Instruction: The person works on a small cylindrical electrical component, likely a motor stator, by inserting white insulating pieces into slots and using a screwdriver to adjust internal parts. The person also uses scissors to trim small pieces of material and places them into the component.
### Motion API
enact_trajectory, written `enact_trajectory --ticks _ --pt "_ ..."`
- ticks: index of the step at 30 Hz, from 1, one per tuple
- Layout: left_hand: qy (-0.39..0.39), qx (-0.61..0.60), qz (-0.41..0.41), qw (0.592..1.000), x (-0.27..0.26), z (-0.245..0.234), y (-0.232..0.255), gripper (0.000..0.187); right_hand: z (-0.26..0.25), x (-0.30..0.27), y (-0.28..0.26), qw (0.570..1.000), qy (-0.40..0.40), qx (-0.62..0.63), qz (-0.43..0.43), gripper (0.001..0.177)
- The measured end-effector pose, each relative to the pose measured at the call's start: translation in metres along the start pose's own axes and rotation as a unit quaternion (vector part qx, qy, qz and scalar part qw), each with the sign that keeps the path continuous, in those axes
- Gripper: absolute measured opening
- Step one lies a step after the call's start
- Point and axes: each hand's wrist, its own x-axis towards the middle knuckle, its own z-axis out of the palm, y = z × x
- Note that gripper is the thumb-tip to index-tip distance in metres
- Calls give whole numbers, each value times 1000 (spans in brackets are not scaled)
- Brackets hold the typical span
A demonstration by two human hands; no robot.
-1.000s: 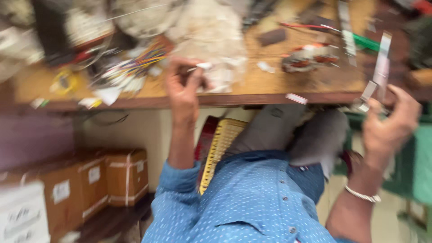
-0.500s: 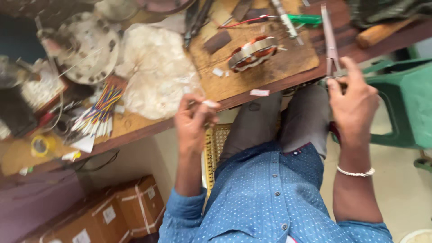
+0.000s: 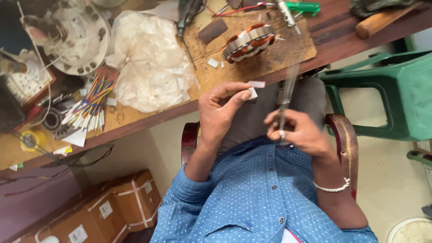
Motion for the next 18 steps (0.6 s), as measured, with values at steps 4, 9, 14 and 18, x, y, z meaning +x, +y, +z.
enact_trajectory --ticks 4,9,14,18 --pt "0 69 -8 998 7 2 4 16 17 1 -12 995 -96 -22 -4 75" --pt "-28 50 -31 998 11 1 0 15 20 -4 -11 992 -114 -27 35 81" --pt "-11 77 -44 996 9 3 -1 15 19 -2 -10 994 -88 -30 58 74" --pt "-9 76 -51 996 11 2 -1 15 17 0 -6 995 -65 -48 54 71"
